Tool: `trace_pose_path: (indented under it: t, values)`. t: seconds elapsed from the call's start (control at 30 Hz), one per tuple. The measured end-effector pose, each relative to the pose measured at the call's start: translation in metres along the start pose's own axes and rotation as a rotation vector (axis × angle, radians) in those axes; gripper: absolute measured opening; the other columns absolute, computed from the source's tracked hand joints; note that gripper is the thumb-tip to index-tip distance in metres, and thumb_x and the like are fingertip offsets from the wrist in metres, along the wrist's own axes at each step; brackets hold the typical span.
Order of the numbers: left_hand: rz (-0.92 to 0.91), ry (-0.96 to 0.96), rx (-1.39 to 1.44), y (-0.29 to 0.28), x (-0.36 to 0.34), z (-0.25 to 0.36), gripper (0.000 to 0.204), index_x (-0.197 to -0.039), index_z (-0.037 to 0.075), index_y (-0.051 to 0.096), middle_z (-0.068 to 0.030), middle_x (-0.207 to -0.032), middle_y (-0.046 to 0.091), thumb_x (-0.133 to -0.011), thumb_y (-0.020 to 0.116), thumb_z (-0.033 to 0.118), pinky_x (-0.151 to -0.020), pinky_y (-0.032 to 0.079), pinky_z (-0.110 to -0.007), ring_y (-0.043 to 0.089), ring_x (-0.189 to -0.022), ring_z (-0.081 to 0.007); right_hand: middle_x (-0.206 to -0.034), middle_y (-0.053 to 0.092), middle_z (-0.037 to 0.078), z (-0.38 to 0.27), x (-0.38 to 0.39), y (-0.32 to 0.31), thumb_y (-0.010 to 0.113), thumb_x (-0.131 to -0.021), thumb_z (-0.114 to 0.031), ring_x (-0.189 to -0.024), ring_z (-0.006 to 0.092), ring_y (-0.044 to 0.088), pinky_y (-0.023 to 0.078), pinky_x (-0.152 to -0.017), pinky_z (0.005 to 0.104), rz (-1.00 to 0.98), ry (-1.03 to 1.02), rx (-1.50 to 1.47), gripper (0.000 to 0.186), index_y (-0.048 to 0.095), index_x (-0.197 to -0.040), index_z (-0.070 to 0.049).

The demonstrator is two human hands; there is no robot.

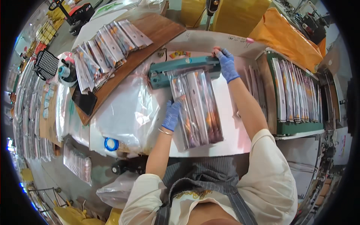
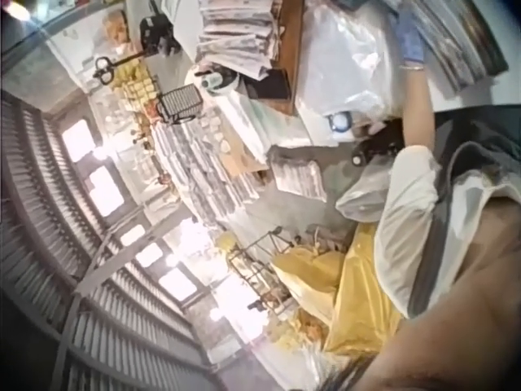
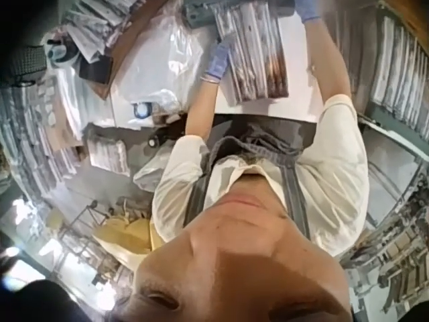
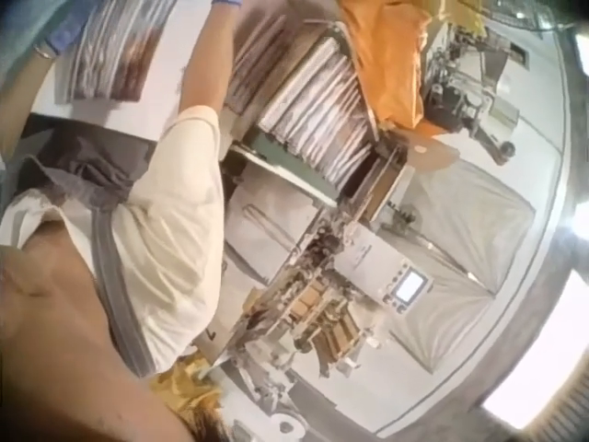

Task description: The recorder is packing bundles of thin materials into plastic bags and sealing them at a warehouse workstation.

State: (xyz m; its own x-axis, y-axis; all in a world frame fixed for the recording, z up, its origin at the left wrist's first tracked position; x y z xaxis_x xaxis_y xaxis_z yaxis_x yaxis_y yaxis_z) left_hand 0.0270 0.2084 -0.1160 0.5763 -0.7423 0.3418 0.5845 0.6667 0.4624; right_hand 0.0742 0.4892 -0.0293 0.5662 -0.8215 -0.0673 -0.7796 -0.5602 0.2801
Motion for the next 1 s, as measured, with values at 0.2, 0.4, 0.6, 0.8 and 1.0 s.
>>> trace_pose_path:
  t: [0.2,0.4,0.6,0.8,1.0]
  values:
    - [0.120,0.193,-0.220,0.006,0.156,-0.054,0.043,-0.117,-0.001,0.049,-0.0069,-0.108,0.055,-0.080,0.062,0.016,-0.087,0.040,-0.029,0.050,-0.099,-0.0154,-0.073,0.061,0.002,0.012,-0.001,-0.006,0.061,-0.081,-0.009,-0.066,0.0092,0.056,0.047,-0.062,0.0221,0.009,-0.041,-0.019,0.011,0.065,-0.091,-0.006]
    - [0.059,0.128,-0.608,-0.018,0.213,-0.058,0.015,-0.095,0.000,0.061,-0.0056,-0.088,0.064,-0.081,0.055,0.004,-0.076,0.045,-0.025,0.057,-0.084,-0.0101,-0.078,0.061,0.005,0.016,-0.002,-0.019,0.060,-0.082,-0.014,-0.070,0.0138,0.057,0.047,-0.066,0.0252,0.002,-0.094,-0.007,0.018,0.062,-0.097,-0.004]
    - [0.462,0.838,-1.124,-0.066,0.153,0.031,0.009,-0.082,0.002,0.059,-0.0171,-0.076,0.059,-0.081,0.052,0.009,-0.065,0.046,-0.035,0.057,-0.068,-0.0323,-0.122,0.042,0.023,0.053,0.181,0.024,0.061,-0.077,-0.038,-0.111,0.0385,0.042,0.036,-0.093,0.0405,-0.241,-0.393,1.262,0.065,0.036,-0.131,-0.012]
    - [0.473,0.419,-1.163,-0.083,0.129,0.024,0.017,-0.088,0.000,0.059,-0.0200,-0.076,0.059,-0.083,0.055,0.016,-0.062,0.044,-0.035,0.056,-0.066,-0.0307,-0.119,0.044,0.023,0.005,0.286,0.062,0.068,-0.072,-0.026,-0.109,0.0372,0.043,0.037,-0.091,0.0395,-0.239,-0.565,1.226,0.038,0.058,-0.103,-0.007]
    - [0.444,0.725,-0.938,-0.034,0.152,0.084,0.016,-0.083,-0.002,0.056,-0.0161,-0.068,0.057,-0.081,0.055,0.014,-0.057,0.043,-0.035,0.053,-0.059,-0.0245,-0.109,0.053,0.017,-0.005,0.290,0.147,0.063,-0.070,-0.016,-0.105,0.0370,0.043,0.034,-0.091,0.0430,-0.323,-0.507,0.526,0.018,0.059,-0.080,-0.001]
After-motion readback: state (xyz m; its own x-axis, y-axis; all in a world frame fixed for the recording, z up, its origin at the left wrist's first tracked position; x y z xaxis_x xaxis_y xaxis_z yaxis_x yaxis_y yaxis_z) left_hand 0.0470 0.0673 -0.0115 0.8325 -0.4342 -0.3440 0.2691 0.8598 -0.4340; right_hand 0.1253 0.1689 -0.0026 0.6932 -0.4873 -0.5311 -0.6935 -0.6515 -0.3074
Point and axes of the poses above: each hand's wrist, its own x-axis away from the middle knuckle, its own y-axis out of the palm, z = x × y, the point moved 3 cm from there along -x, towards the middle knuckle
